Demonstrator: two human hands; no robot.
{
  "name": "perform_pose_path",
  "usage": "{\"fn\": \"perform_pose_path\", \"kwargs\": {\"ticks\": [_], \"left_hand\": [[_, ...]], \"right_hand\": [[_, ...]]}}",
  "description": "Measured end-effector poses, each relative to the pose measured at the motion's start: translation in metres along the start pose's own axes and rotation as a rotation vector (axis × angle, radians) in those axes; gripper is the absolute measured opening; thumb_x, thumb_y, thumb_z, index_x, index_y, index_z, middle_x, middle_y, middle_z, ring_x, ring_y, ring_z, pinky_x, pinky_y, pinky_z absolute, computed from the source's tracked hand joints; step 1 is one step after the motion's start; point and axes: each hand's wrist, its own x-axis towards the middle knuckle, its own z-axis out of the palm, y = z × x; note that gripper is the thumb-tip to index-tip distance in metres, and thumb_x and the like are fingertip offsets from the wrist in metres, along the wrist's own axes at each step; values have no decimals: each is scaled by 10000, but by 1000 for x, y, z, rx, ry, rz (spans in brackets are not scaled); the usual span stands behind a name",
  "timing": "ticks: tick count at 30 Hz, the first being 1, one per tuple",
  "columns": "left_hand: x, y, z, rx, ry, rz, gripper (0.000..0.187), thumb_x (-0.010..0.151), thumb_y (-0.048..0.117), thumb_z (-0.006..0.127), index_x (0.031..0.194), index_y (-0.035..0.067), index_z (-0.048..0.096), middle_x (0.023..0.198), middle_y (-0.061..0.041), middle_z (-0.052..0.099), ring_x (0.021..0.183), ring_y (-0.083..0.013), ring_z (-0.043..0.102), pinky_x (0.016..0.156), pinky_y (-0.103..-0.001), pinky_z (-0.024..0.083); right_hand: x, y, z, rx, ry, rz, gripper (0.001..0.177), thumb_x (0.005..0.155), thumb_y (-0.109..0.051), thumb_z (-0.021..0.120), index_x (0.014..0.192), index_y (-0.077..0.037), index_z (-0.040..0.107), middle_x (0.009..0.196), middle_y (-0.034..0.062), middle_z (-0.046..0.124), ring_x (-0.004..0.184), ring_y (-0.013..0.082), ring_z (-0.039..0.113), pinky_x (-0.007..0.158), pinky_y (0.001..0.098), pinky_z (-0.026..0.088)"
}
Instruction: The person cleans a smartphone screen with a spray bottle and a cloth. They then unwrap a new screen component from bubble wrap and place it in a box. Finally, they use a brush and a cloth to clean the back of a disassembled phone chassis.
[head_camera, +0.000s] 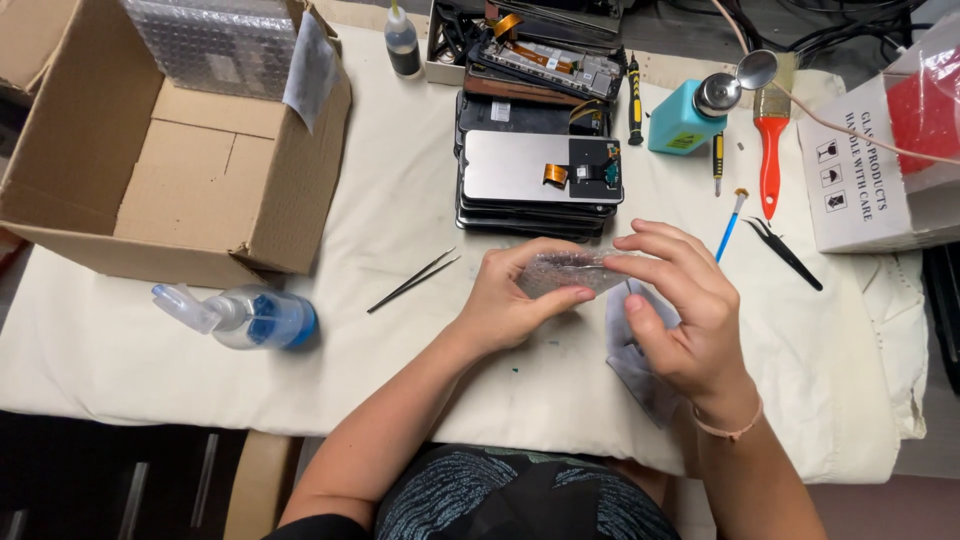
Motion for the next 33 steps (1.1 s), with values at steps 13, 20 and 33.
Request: {"fn": "perform_pose_path", "kwargs": {"ticks": [13,20,33], "left_hand": [[-32,111,-32,757,-71,368,194,944,117,722,1117,32,699,1094,-109,761,972,-280,740,908,-389,583],[-64,232,-85,1026,-70,376,205,993,42,521,1121,-5,674,1045,-131,752,895,-286,754,757,-379,588],[37,126,-404,1025,427,-177,265,837,-87,590,1030,86,537,965,-97,593,896,-204,594,629,-321,578]], "right_hand": [[7,-44,-5,-83,-73,-306,230,934,78,683,1141,6,613,1002,149,728,838,289,693,918,499,611],[6,-55,24,207,168,-465,597,856,-69,705,1378,-110,417,1109,289,585,1008,361,682,1044,570,591],[-21,10,139,117,93,-134,267,953,21,652,1208,64,590,1145,213,694,1053,343,691,1021,411,558]]}}
